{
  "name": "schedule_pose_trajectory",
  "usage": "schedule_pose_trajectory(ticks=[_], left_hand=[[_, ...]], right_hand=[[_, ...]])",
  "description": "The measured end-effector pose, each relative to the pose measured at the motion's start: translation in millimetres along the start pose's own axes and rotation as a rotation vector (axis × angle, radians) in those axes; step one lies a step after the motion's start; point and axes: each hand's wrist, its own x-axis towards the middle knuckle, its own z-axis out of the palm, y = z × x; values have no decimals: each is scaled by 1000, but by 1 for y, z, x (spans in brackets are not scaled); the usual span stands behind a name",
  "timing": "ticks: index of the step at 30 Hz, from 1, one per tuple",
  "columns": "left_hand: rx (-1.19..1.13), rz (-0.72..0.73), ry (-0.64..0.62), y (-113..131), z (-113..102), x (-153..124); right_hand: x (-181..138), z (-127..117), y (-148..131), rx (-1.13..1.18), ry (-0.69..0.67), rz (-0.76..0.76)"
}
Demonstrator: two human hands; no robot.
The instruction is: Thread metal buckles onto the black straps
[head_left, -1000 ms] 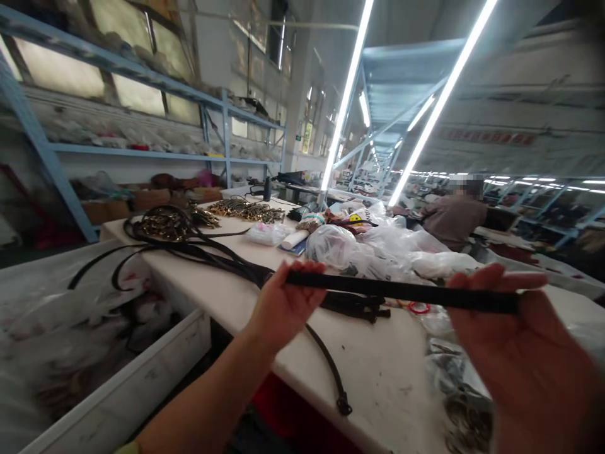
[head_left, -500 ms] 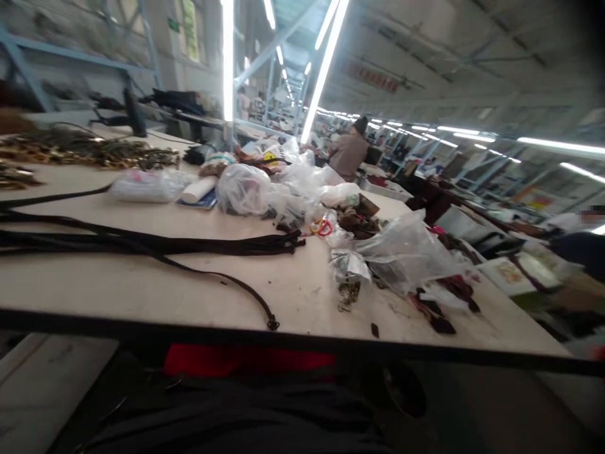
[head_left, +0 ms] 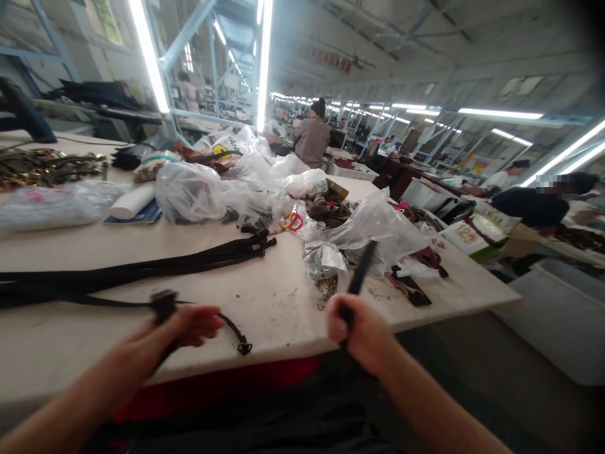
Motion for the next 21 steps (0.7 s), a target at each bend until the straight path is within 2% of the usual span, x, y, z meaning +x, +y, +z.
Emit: schedule_pose_trajectory(ticks=[1, 2, 4, 5, 7, 8, 9, 10, 12, 14, 16, 18, 20, 21], left_hand=[[-47, -30, -60, 2, 19, 5], [-104, -67, -118, 4, 39, 10], [-195, -158, -131, 9, 72, 19], [-247, -201, -129, 11, 81, 22], [-358, -238, -114, 12, 82, 28], [-402, -227, -102, 11, 76, 30], [-431, -207, -77, 8, 68, 31], [-437, -189, -48, 5, 60, 33], [-380, -170, -11, -2, 48, 35], [-275, -164, -38, -5, 48, 38], [-185, -153, -57, -4, 55, 41], [-156, -165, -60, -1, 57, 42], [-192, -191, -15, -1, 43, 41], [-218, -195, 20, -2, 28, 39]], right_hand=[[5, 29, 20, -122, -82, 51], [8, 52, 38, -215, -232, 113], [11, 81, 61, -322, -445, 159], [12, 84, 66, -393, -550, 146], [17, 68, 63, -645, -666, 43], [23, 50, 58, -821, -648, -18], [31, 28, 53, -997, -567, -63], [42, 4, 47, -1141, -423, -77], [71, -43, 40, -1282, -104, -20], [105, -77, 37, -1324, 59, 11], [137, -93, 38, -1338, 111, -2], [160, -94, 38, -1327, 98, -15], [167, -91, 34, -1289, 19, 7], [166, -92, 30, -1263, -37, 26]])
